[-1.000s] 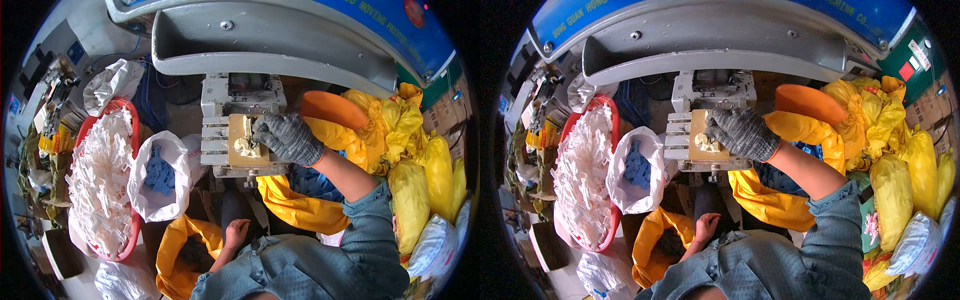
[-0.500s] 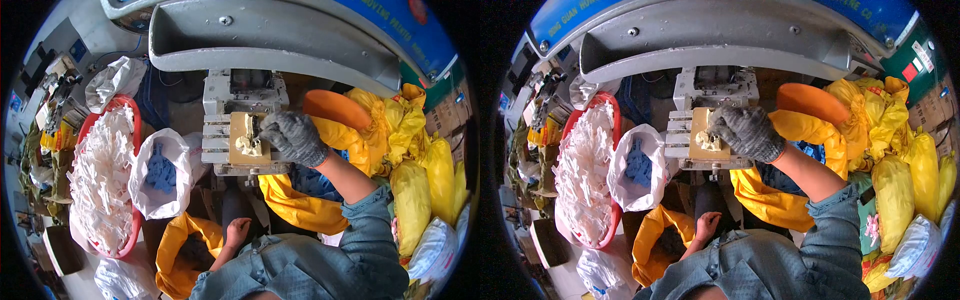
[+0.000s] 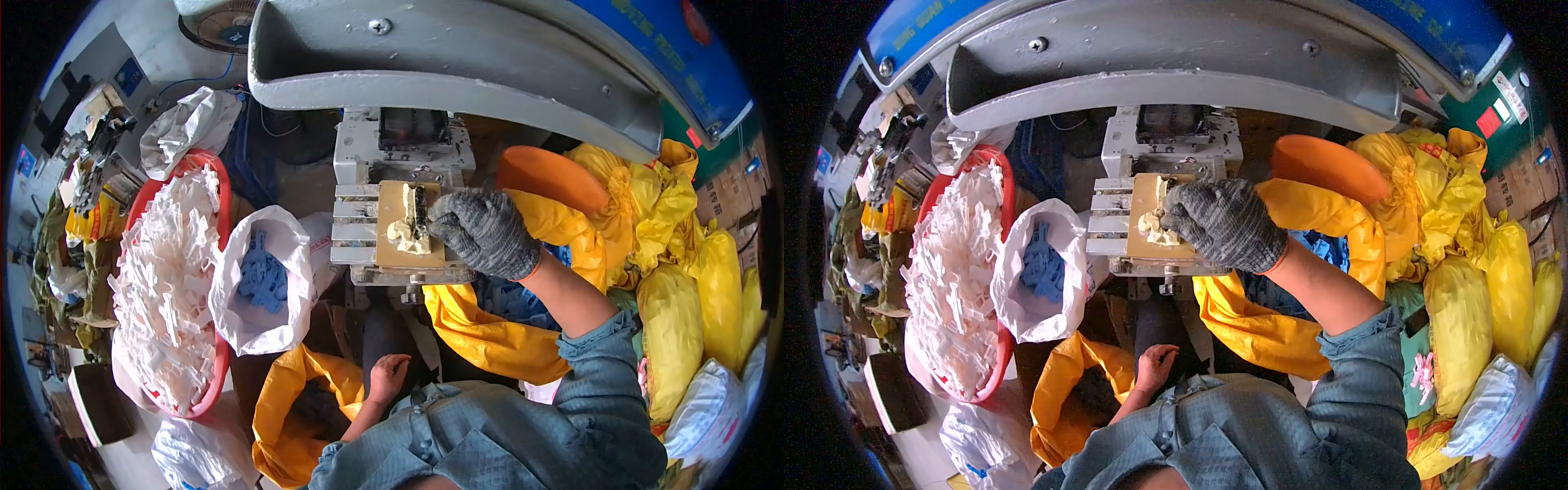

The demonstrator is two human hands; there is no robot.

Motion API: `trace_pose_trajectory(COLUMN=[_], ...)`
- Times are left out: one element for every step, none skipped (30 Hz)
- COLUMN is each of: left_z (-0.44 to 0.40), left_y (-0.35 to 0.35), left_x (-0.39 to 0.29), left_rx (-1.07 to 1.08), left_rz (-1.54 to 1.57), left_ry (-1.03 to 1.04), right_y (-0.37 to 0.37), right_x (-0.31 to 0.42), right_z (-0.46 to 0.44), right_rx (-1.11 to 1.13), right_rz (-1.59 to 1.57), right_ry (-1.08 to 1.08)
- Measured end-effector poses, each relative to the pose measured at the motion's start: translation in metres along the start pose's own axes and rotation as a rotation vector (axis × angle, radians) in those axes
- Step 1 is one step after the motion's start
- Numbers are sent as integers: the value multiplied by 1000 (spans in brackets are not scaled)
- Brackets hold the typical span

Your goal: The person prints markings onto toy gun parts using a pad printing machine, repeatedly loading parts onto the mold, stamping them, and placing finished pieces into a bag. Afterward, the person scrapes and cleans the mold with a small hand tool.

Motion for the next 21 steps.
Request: trace_pose_trajectory(left_z=[0, -1, 0, 0, 0, 0, 0, 0, 0, 0, 0, 0, 0, 0, 1, 2, 2, 2, 3, 3, 3], left_y=[-1, 0, 0, 0, 0, 0, -1, -1, 0, 0, 0, -1, -1, 0, 0, 1, 1, 1, 1, 0, 0], left_x=[-1, 0, 0, 0, 0, -1, -1, 0, 0, 0, 0, -1, -1, -1, 0, 1, 2, 2, 2, 1, 1], left_rx=[5, 3, 4, 6, 4, -1, -6, -7, -10, -14, -14, -4, 6, 5, -2, -10, -8, -24, -39, -38, -21], left_rz=[-7, -6, 2, 9, 10, 5, -1, 0, 5, 12, 13, 0, -12, -11, -3, 5, 5, 5, 4, 2, 15], left_ry=[-3, -2, -12, -22, -22, -13, -3, -2, 4, 11, 13, -7, -26, -24, -24, -25, -24, -6, 12, 13, -16], right_y=[-1, -3, -4, -3, -2, -1, -1, -1, -1, 0, 4, 6, 5, 4, 4, 3, 3, 4, 4, 3, 3], right_x=[1, 4, 7, 7, 8, 9, 11, 13, 14, 14, 11, 10, 11, 10, 9, 9, 8, 8, 8, 8, 9], right_z=[-1, -2, -2, 0, 3, 5, 6, 5, 5, 5, 7, 7, 6, 4, 3, 4, 4, 5, 6, 9, 11], right_rx=[1, -39, -78, -76, -45, -14, -13, -17, -21, -20, 26, 71, 69, 59, 48, 47, 49, 50, 48, 43, 40], right_rz=[0, 44, 87, 87, 136, 185, 185, 193, 203, 204, 209, 213, 216, 160, 104, 105, 64, 22, 22, 27, 31], right_ry=[-2, -84, -166, -167, -155, -142, -143, -152, -160, -160, -102, -43, -44, 24, 93, 94, 121, 148, 150, 155, 158])
Point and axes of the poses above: each hand's wrist, its own z-axis away from the middle knuckle, its own y-axis out of the palm, x = y × z, the point moved 1 cm from there along -z, towards the middle knuckle, and after that the axes turned 13 degrees about y, right-handed, at the moved point
